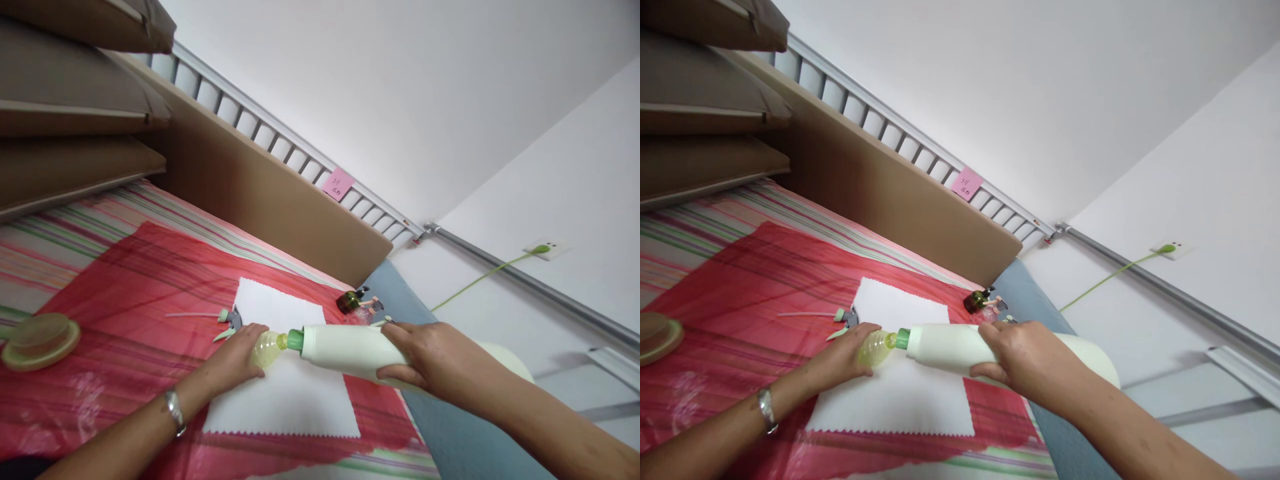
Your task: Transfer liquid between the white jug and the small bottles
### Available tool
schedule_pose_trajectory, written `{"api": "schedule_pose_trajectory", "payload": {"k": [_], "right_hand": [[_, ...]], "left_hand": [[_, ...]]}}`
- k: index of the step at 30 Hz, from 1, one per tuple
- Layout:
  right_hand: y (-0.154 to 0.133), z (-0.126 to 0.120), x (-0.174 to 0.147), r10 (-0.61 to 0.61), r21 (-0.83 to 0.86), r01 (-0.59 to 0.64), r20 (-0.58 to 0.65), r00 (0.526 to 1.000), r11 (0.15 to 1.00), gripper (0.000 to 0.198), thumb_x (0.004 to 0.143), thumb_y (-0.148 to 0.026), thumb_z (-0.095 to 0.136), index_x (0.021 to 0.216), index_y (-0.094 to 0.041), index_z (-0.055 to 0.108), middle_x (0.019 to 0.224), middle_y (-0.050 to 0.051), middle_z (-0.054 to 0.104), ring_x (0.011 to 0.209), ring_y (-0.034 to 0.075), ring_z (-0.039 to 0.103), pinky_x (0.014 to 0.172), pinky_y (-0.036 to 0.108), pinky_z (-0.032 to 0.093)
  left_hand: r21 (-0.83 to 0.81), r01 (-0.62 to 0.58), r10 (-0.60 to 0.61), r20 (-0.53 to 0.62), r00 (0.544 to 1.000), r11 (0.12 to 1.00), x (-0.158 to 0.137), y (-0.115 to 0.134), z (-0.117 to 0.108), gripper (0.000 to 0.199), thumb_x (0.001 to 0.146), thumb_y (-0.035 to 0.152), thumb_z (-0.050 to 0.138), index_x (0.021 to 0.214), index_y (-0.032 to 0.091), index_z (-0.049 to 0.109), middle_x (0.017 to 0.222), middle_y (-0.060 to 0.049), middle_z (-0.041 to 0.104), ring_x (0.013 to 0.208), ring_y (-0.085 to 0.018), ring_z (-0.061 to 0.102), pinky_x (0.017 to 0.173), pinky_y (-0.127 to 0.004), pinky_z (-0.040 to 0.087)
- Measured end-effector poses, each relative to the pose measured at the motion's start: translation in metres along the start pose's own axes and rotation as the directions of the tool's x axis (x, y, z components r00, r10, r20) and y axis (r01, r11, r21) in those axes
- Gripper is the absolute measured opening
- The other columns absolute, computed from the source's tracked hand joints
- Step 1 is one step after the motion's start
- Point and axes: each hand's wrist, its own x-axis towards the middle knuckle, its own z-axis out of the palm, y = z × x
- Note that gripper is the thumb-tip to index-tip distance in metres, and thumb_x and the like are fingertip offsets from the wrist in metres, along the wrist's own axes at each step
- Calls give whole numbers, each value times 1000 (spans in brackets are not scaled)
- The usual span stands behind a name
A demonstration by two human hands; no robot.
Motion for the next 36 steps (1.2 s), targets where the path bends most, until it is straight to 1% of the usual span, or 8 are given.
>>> {"api": "schedule_pose_trajectory", "payload": {"k": [4, 8, 13, 18, 25, 28, 33, 36], "right_hand": [[1, 0, 0, 6, -1, -6, -1, 1000, 1000, 34, 83, -55, 48, 73, -22, 44, 58, 0, 58, 45, 16, 52, 42, 25, 24], [1, 0, -1, 11, 5, -11, 4, 1000, 1000, 35, 83, -55, 47, 74, -22, 44, 59, 0, 59, 45, 15, 52, 43, 25, 24], [-1, -5, 2, 5, 6, -6, 21, 1000, 1000, 33, 83, -54, 49, 74, -22, 44, 60, 0, 59, 44, 15, 52, 42, 25, 23], [-1, -10, 6, -6, -3, 6, 23, 1000, 1000, 32, 81, -52, 54, 73, -22, 43, 62, -1, 59, 44, 14, 52, 42, 25, 23], [-2, -14, 8, -10, -14, 10, 11, 1000, 1000, 32, 81, -52, 54, 72, -22, 44, 61, -1, 58, 42, 14, 50, 41, 25, 23], [-3, -16, 8, -10, -37, 11, 21, 1000, 999, 32, 80, -52, 54, 73, -22, 45, 62, 0, 59, 42, 14, 51, 41, 25, 23], [-8, -24, 12, 3, -66, 0, 56, 998, 998, 32, 79, -52, 55, 72, -22, 47, 66, 2, 61, 42, 14, 51, 40, 25, 24], [-11, -29, 14, 14, -74, -9, 76, 997, 997, 31, 79, -50, 57, 74, -21, 49, 69, 2, 62, 42, 13, 51, 40, 24, 26]], "left_hand": [[7, -6, 6, -2, 1000, 1000, 0, -2, 1, 69, 55, 17, 77, 118, 19, 48, 120, -11, 56, 113, -27, 50, 97, -39, 38], [-5, -7, 7, -6, 1000, 1000, 1, -4, 2, 69, 55, 17, 77, 118, 22, 48, 120, -9, 56, 113, -27, 50, 97, -40, 38], [-11, -7, 7, -2, 1000, 1000, 0, -2, 1, 68, 55, 16, 76, 117, 21, 48, 119, -8, 56, 112, -27, 51, 97, -39, 38], [-18, 4, -4, 5, 1000, 1000, 0, 1, -1, 67, 56, 16, 75, 117, 22, 49, 120, -9, 56, 113, -28, 50, 96, -41, 39], [-6, -6, 6, -1, 1000, 1000, 1, -2, 1, 68, 55, 15, 75, 117, 21, 48, 119, -9, 56, 112, -27, 50, 96, -39, 39], [6, -15, 15, 1, 1000, 1000, 1, -4, 2, 68, 56, 16, 75, 117, 19, 48, 119, -10, 56, 112, -27, 51, 96, -39, 39], [7, -20, 20, -2, 1000, 1000, 1, -4, 3, 67, 56, 16, 75, 117, 22, 48, 119, -8, 56, 111, -26, 50, 96, -41, 39], [13, -14, 14, 0, 1000, 1000, 1, -3, 2, 68, 56, 17, 75, 117, 22, 47, 120, -8, 56, 112, -26, 50, 96, -41, 39]]}}
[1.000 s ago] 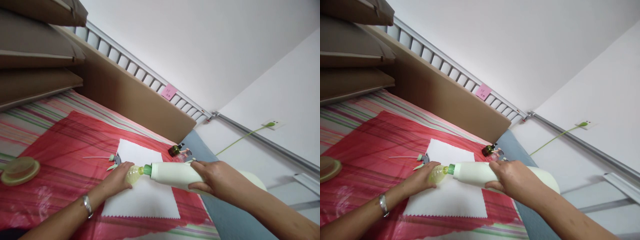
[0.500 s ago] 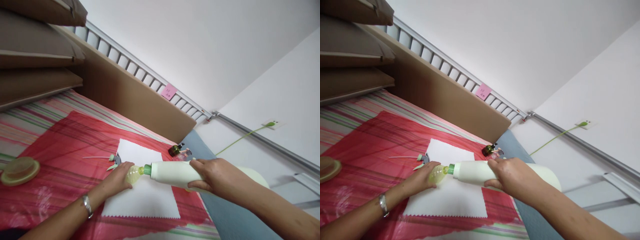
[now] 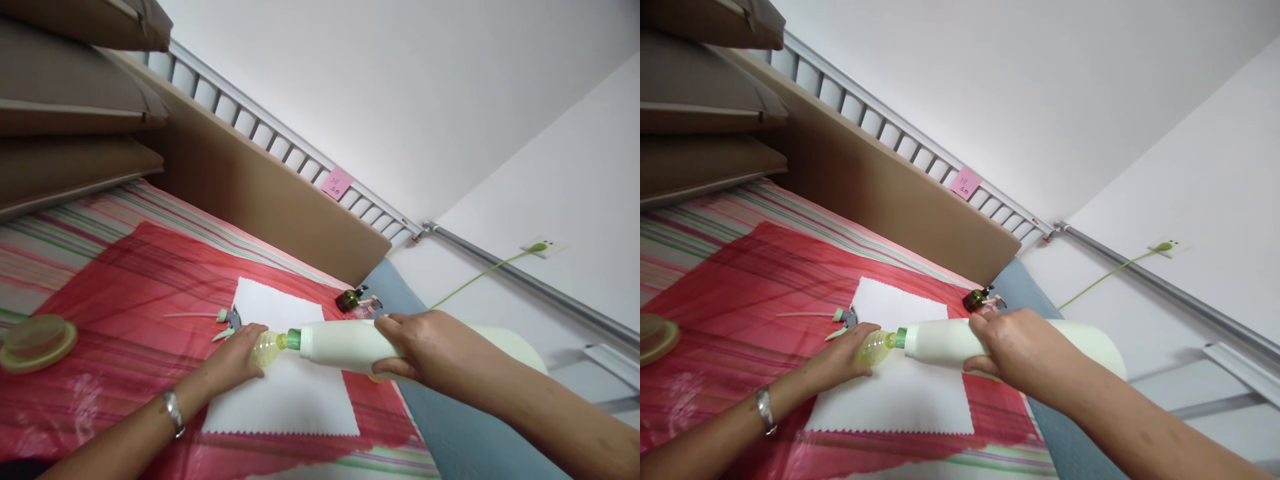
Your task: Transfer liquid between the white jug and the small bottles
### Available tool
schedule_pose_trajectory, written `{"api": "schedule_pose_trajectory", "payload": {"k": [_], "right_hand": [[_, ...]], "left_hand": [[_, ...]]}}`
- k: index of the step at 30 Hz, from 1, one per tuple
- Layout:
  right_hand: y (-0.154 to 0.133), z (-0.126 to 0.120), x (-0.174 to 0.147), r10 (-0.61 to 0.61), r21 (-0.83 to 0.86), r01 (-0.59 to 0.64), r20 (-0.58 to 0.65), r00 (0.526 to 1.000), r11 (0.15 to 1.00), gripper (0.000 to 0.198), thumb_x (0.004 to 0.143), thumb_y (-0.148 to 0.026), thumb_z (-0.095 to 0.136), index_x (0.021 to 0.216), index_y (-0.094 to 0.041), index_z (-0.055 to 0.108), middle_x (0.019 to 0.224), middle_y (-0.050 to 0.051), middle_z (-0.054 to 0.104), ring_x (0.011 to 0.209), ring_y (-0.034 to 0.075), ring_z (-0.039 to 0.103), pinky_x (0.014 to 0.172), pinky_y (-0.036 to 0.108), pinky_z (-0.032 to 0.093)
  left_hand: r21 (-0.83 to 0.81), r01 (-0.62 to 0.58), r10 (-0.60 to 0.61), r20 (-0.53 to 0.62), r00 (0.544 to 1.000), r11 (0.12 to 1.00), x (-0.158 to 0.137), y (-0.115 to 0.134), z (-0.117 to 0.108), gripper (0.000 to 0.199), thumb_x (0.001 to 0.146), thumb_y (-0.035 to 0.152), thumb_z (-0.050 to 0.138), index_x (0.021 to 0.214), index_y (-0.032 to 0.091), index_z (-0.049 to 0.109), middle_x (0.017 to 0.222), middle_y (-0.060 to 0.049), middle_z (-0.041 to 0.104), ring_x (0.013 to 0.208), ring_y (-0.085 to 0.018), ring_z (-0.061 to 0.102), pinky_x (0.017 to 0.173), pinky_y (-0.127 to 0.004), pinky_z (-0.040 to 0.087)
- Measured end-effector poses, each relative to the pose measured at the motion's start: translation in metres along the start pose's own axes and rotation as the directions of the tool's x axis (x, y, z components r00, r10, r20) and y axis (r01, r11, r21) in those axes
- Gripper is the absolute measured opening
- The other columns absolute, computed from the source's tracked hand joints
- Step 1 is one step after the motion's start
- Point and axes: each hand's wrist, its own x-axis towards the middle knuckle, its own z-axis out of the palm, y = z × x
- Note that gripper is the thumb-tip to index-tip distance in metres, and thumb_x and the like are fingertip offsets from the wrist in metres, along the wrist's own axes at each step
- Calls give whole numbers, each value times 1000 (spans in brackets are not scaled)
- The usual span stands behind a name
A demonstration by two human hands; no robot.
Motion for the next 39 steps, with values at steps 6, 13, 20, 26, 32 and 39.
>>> {"api": "schedule_pose_trajectory", "payload": {"k": [6, 13, 20, 26, 32, 39], "right_hand": [[-1, -4, 2, -12, 37, 14, -34, 999, 999, 29, 78, -49, 59, 76, -21, 53, 68, 1, 61, 45, 14, 53, 41, 25, 29], [-6, -14, 8, 0, 5, 0, 4, 1000, 1000, 24, 73, -41, 67, 82, -21, 57, 65, -1, 62, 47, 15, 55, 42, 26, 27], [-14, -25, 14, 13, -44, -12, 23, 1000, 999, 24, 70, -40, 69, 79, -21, 57, 64, 0, 64, 49, 17, 56, 42, 26, 22], [-22, -35, 18, 18, -57, -14, 67, 998, 998, 22, 71, -39, 69, 74, -21, 56, 64, 0, 66, 52, 19, 60, 44, 27, 21], [-26, -39, 20, 22, -71, -17, 73, 997, 997, 20, 71, -37, 68, 72, -22, 55, 64, -1, 67, 51, 20, 61, 43, 28, 18], [-29, -45, 23, 12, -77, -7, 69, 998, 997, 18, 73, -37, 67, 70, -22, 57, 63, 0, 67, 52, 20, 62, 42, 29, 19]], "left_hand": [[-8, -2, 2, 2, 1000, 1000, -1, 3, -2, 67, 56, 16, 75, 117, 20, 48, 118, -9, 57, 111, -27, 51, 96, -40, 39], [-10, -19, 19, -3, 1000, 1000, -1, 1, -1, 67, 55, 17, 75, 117, 20, 49, 119, -9, 56, 111, -27, 51, 97, -41, 39], [-17, -1, 1, -3, 1000, 1000, -1, 5, -3, 68, 54, 17, 76, 117, 20, 50, 118, -9, 57, 112, -28, 51, 96, -40, 39], [-19, 2, -2, 4, 1000, 1000, -1, 5, -4, 68, 55, 19, 76, 117, 20, 50, 118, -9, 57, 111, -27, 51, 97, -39, 38], [-30, 7, -7, -1, 1000, 1000, 0, 2, -2, 68, 55, 19, 76, 118, 22, 51, 119, -9, 57, 112, -28, 51, 97, -41, 38], [-34, -2, 2, -17, 1000, 999, 0, -1, 0, 67, 54, 19, 76, 117, 22, 51, 118, -8, 58, 110, -27, 52, 96, -39, 40]]}}
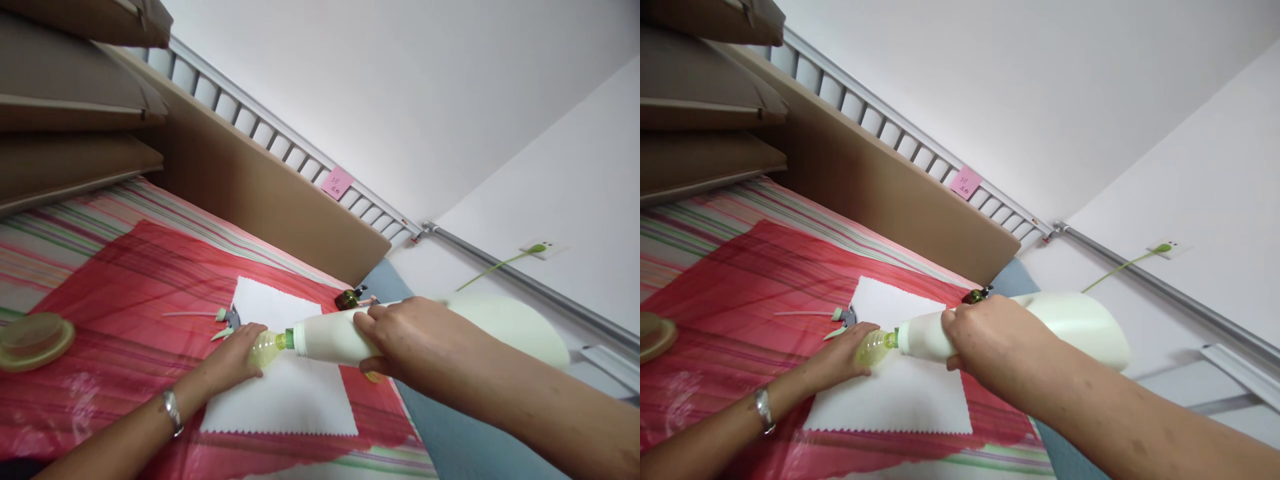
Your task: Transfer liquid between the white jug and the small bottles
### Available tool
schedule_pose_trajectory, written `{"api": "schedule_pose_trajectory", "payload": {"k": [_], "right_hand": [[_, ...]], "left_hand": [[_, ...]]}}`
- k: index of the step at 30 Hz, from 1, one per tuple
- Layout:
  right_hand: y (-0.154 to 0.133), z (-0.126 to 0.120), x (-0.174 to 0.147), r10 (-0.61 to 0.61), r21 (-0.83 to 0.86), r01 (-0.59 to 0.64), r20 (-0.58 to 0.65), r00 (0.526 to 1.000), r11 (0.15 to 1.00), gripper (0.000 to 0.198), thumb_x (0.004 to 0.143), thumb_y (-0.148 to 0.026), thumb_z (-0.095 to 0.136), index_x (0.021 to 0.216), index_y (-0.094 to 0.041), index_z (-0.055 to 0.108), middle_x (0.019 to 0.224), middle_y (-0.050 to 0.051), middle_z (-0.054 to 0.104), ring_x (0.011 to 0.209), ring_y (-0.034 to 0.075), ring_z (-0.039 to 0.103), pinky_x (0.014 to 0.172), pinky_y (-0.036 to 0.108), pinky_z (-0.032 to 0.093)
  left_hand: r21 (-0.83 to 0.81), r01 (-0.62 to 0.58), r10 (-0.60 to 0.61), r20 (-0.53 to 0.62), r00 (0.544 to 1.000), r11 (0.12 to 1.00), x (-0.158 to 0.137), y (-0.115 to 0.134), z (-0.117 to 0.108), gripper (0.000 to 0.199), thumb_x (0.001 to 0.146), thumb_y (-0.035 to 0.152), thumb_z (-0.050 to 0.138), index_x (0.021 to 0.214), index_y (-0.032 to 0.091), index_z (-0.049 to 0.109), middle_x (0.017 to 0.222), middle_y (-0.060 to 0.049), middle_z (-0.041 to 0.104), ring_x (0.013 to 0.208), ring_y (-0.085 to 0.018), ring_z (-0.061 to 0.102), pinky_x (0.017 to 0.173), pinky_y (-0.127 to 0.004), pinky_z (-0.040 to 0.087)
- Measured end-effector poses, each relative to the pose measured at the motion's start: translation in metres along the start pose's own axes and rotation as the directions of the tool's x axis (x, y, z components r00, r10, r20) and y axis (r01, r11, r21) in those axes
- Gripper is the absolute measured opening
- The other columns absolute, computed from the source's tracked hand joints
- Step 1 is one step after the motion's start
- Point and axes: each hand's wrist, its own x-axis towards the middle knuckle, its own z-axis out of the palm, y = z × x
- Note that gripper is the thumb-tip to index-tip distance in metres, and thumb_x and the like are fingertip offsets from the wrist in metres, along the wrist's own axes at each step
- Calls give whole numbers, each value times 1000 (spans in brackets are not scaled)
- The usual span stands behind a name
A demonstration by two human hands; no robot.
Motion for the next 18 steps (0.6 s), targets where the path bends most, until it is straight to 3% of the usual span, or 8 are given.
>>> {"api": "schedule_pose_trajectory", "payload": {"k": [7, 18], "right_hand": [[-3, -6, 0, -14, 7, 14, 1, 1000, 1000, 11, 73, -30, 67, 71, -22, 59, 63, 0, 67, 53, 21, 62, 41, 28, 23], [-4, -8, 4, -4, -2, 4, 45, 999, 1000, 16, 71, -32, 70, 72, -21, 58, 63, 0, 67, 55, 21, 63, 42, 28, 23]], "left_hand": [[4, -8, 8, -4, 1000, 1000, 0, -2, 1, 70, 53, 19, 77, 118, 22, 50, 119, -9, 57, 112, -27, 51, 98, -39, 38], [15, -21, 21, 9, 1000, 1000, 1, -6, 3, 69, 54, 19, 76, 118, 22, 49, 119, -8, 57, 112, -27, 50, 98, -41, 38]]}}
